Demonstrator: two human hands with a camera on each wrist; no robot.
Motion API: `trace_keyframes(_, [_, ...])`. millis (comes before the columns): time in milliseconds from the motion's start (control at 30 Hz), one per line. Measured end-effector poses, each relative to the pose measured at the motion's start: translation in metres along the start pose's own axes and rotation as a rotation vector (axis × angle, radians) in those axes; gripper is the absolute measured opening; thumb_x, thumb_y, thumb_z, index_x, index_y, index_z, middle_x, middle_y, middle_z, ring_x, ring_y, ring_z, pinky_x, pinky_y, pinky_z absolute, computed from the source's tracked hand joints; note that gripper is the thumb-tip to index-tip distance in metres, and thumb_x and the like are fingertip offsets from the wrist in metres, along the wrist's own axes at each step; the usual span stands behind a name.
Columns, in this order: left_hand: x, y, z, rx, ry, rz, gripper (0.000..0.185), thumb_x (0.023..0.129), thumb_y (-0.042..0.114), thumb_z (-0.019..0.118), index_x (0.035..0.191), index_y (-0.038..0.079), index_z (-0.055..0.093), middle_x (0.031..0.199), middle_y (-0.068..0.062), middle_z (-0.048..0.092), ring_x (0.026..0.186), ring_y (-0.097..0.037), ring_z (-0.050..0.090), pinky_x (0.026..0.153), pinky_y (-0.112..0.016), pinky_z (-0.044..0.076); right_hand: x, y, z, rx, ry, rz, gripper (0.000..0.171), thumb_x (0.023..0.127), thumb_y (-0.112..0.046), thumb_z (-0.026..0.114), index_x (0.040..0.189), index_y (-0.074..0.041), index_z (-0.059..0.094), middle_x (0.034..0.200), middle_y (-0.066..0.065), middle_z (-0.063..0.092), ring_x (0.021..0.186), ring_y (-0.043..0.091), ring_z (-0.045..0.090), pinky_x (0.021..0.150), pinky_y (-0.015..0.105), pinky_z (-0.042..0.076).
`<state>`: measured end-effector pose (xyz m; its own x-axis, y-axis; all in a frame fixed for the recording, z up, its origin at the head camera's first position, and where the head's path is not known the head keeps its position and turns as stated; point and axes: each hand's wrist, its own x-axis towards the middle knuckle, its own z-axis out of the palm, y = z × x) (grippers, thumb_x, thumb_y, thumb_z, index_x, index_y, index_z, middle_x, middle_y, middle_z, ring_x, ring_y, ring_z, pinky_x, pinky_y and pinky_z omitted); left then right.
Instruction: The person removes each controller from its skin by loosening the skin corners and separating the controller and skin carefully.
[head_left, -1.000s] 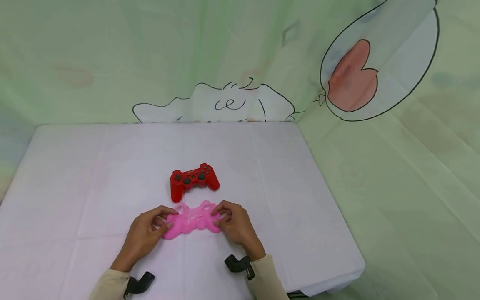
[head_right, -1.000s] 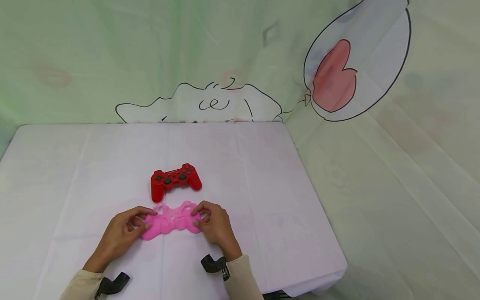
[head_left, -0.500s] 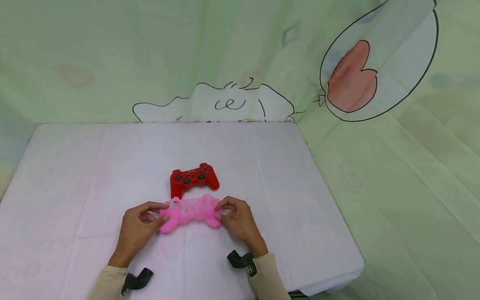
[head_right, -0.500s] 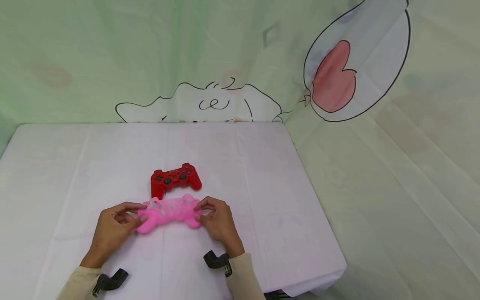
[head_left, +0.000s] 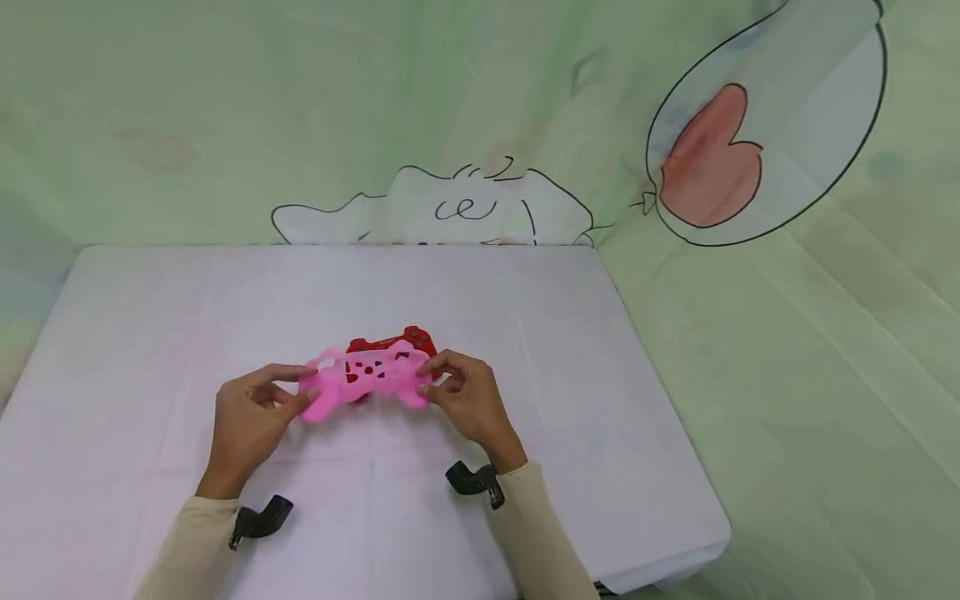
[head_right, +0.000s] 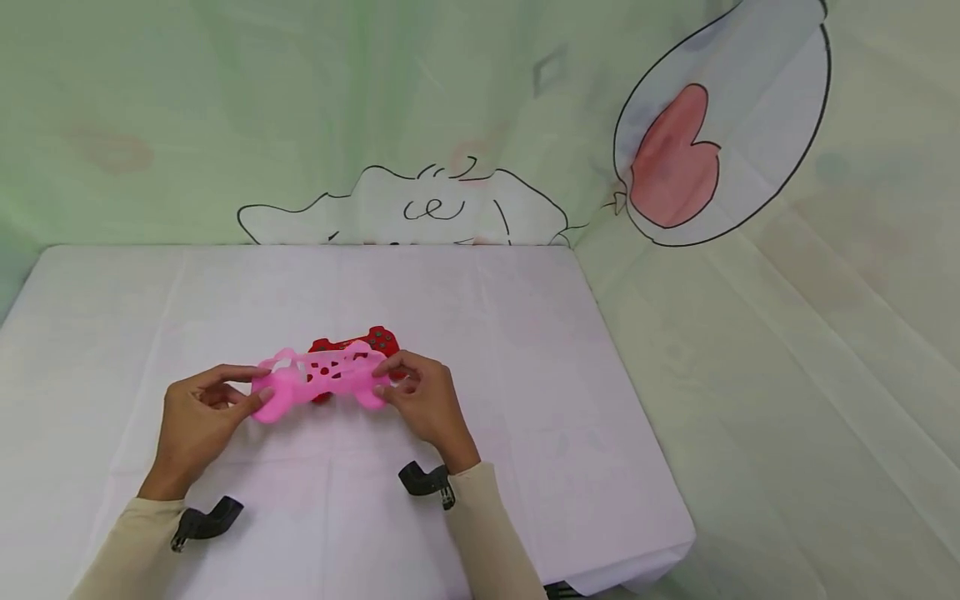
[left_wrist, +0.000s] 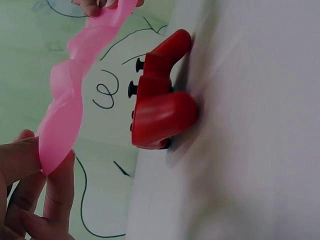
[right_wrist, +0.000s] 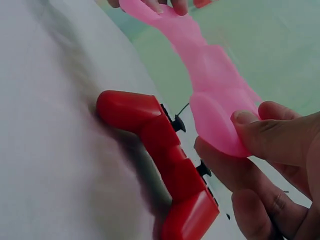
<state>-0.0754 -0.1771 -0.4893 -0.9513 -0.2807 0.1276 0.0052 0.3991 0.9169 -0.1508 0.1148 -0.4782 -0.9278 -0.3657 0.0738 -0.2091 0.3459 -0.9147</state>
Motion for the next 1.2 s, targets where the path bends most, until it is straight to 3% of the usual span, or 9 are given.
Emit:
trace_keyframes(267, [0.027, 0.003, -0.019, 0.052, 0.054, 0.06, 0.028, 0.087, 0.024, 0.09, 0.114, 0.02, 0.083, 0.1, 0.025, 0.076, 0.065, -0.009, 0.063, 0.049, -0.024, 0.047, 0.036, -0.019, 0.008, -0.086, 0.003, -0.059, 0.022, 0.09, -0.013, 0.086, 0.108, -0.021, 0.076, 0.106, -0.003, 0.078, 0.053, 0.012, 0.049, 0.055, 0.024, 0.045])
trace_keyframes(500, [0.051, 0.0, -0.037, 0.05, 0.084, 0.096, 0.032, 0.086, 0.022, 0.092, 0.117, 0.02, 0.083, 0.101, 0.033, 0.073, 0.066, -0.004, 0.063, 0.048, -0.023, 0.042, 0.069, -0.031, 0.019, -0.045, -0.04, -0.072, 0.021, 0.09, -0.011, 0.086, 0.107, -0.02, 0.076, 0.11, -0.001, 0.079, 0.056, 0.024, 0.057, 0.054, 0.025, 0.046])
trace_keyframes(667, [0.066, -0.008, -0.051, 0.065, 0.077, 0.068, 0.033, 0.087, 0.026, 0.09, 0.119, 0.021, 0.082, 0.1, 0.032, 0.071, 0.067, -0.006, 0.064, 0.051, -0.024, 0.045, 0.089, -0.036, 0.032, -0.043, -0.08, -0.036, 0.022, 0.091, -0.014, 0.086, 0.109, -0.022, 0.077, 0.119, -0.004, 0.078, 0.066, 0.035, 0.066, 0.057, 0.025, 0.049])
trace_keyframes(833, [0.081, -0.014, -0.07, 0.144, 0.051, -0.004, 0.036, 0.091, 0.037, 0.085, 0.125, 0.025, 0.079, 0.104, 0.028, 0.068, 0.075, -0.007, 0.063, 0.059, -0.024, 0.048, 0.108, -0.041, 0.049, -0.055, -0.107, -0.052, 0.024, 0.091, -0.016, 0.086, 0.112, -0.023, 0.076, 0.12, -0.006, 0.077, 0.066, 0.032, 0.071, 0.062, 0.026, 0.054])
trace_keyframes(967, [0.094, -0.024, -0.088, 0.216, 0.023, -0.06, 0.043, 0.094, 0.045, 0.081, 0.132, 0.027, 0.075, 0.109, 0.03, 0.064, 0.081, -0.007, 0.062, 0.065, -0.023, 0.048, 0.122, -0.046, 0.066, -0.052, -0.143, -0.049, 0.026, 0.091, -0.016, 0.086, 0.114, -0.021, 0.075, 0.12, -0.002, 0.077, 0.075, 0.031, 0.079, 0.069, 0.026, 0.057])
trace_keyframes(1200, [0.113, -0.049, -0.11, 0.227, -0.002, -0.05, 0.047, 0.092, 0.039, 0.084, 0.134, 0.021, 0.075, 0.099, 0.044, 0.06, 0.074, -0.003, 0.063, 0.065, -0.019, 0.046, 0.143, -0.05, 0.097, -0.159, -0.172, -0.021, 0.024, 0.091, -0.02, 0.086, 0.112, -0.023, 0.075, 0.12, -0.002, 0.074, 0.076, 0.021, 0.08, 0.082, 0.026, 0.054])
